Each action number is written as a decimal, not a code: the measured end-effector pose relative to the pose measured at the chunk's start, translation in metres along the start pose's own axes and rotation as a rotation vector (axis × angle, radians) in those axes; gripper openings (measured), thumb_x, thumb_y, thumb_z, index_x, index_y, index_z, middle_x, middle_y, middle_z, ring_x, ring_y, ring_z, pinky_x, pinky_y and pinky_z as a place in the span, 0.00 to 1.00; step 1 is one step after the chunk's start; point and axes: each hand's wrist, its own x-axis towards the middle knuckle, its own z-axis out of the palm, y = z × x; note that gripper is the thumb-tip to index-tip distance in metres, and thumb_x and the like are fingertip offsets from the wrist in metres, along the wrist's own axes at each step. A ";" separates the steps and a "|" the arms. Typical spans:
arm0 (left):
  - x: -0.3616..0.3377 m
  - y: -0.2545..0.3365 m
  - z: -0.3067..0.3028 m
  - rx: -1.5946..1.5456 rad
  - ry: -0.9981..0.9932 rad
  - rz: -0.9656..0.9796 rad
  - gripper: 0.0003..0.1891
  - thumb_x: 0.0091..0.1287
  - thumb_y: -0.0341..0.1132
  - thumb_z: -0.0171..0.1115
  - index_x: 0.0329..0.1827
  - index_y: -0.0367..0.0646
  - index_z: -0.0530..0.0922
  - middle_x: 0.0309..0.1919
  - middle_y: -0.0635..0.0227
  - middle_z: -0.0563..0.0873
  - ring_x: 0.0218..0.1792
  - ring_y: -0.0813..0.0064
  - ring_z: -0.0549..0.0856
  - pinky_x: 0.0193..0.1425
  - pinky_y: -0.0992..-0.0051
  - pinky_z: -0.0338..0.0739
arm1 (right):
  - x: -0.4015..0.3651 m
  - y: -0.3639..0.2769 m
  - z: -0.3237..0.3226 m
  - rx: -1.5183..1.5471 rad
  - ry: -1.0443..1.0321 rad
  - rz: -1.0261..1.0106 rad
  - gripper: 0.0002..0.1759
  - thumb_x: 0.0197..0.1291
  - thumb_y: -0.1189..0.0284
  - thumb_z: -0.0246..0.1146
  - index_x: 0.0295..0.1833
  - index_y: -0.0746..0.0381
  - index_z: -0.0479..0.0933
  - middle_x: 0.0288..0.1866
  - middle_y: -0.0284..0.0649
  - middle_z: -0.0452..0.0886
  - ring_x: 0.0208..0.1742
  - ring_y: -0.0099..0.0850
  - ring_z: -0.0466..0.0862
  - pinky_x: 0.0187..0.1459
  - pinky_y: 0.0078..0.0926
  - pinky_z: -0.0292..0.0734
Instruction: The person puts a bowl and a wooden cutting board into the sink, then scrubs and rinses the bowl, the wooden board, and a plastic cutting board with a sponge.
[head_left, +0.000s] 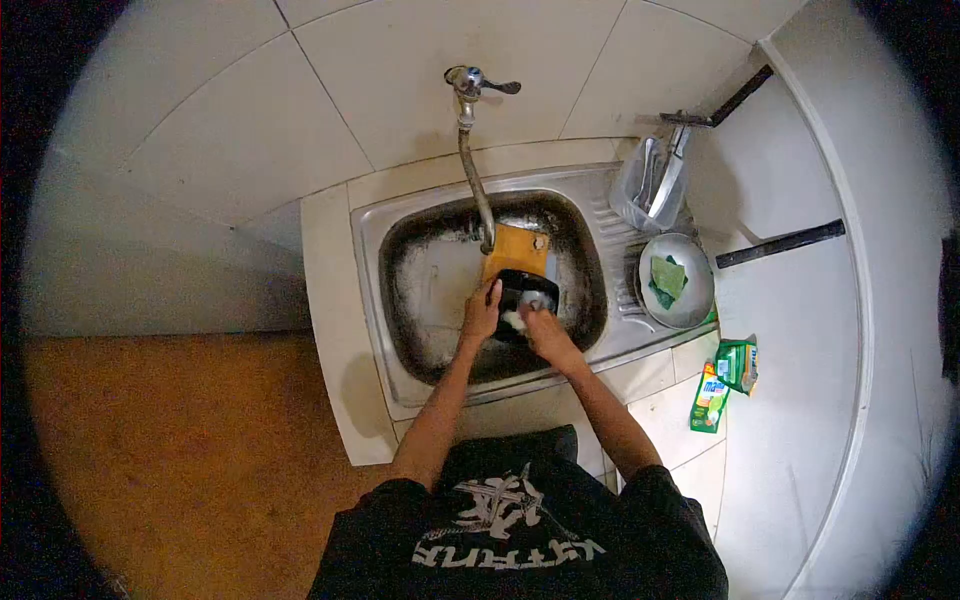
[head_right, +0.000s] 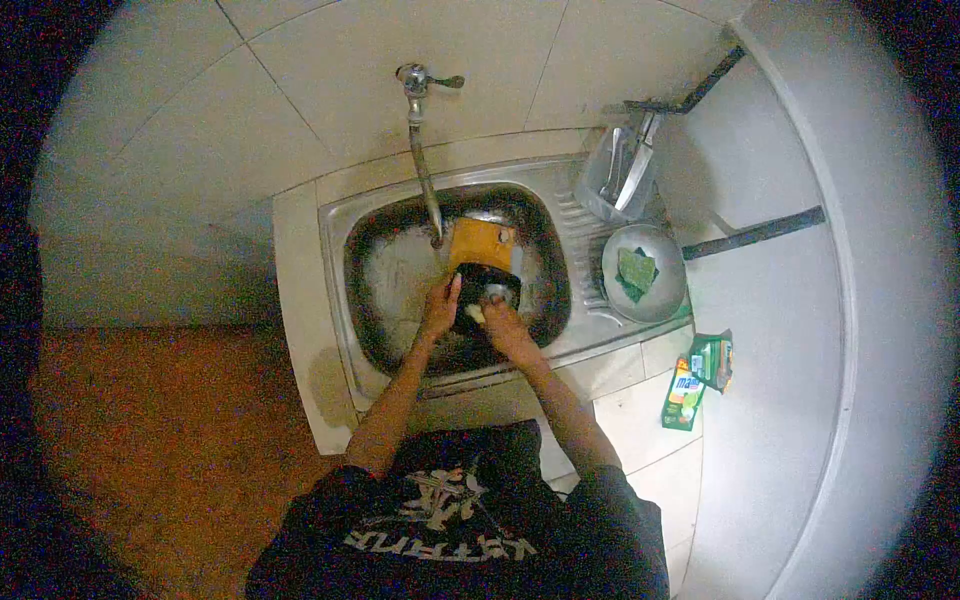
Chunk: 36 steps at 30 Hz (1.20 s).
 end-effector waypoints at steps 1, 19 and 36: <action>0.003 -0.002 0.004 -0.002 -0.004 -0.004 0.21 0.67 0.46 0.45 0.53 0.39 0.72 0.39 0.49 0.80 0.42 0.57 0.80 0.46 0.67 0.71 | 0.003 0.007 0.010 -0.010 -0.042 -0.057 0.24 0.43 0.84 0.55 0.51 0.66 0.66 0.36 0.57 0.76 0.38 0.53 0.77 0.37 0.44 0.74; 0.017 -0.032 0.026 0.113 0.197 0.228 0.17 0.67 0.29 0.41 0.57 0.34 0.64 0.48 0.45 0.72 0.50 0.47 0.72 0.55 0.62 0.66 | 0.029 0.008 0.026 0.028 0.090 0.128 0.05 0.49 0.78 0.56 0.33 0.63 0.67 0.30 0.51 0.74 0.29 0.54 0.76 0.28 0.43 0.71; 0.014 -0.037 0.029 -0.256 0.079 -0.030 0.24 0.71 0.46 0.35 0.60 0.37 0.62 0.55 0.53 0.70 0.59 0.61 0.68 0.62 0.69 0.59 | 0.038 -0.004 0.016 -0.058 -0.190 0.230 0.16 0.49 0.73 0.57 0.46 0.62 0.70 0.32 0.53 0.75 0.37 0.51 0.77 0.36 0.41 0.75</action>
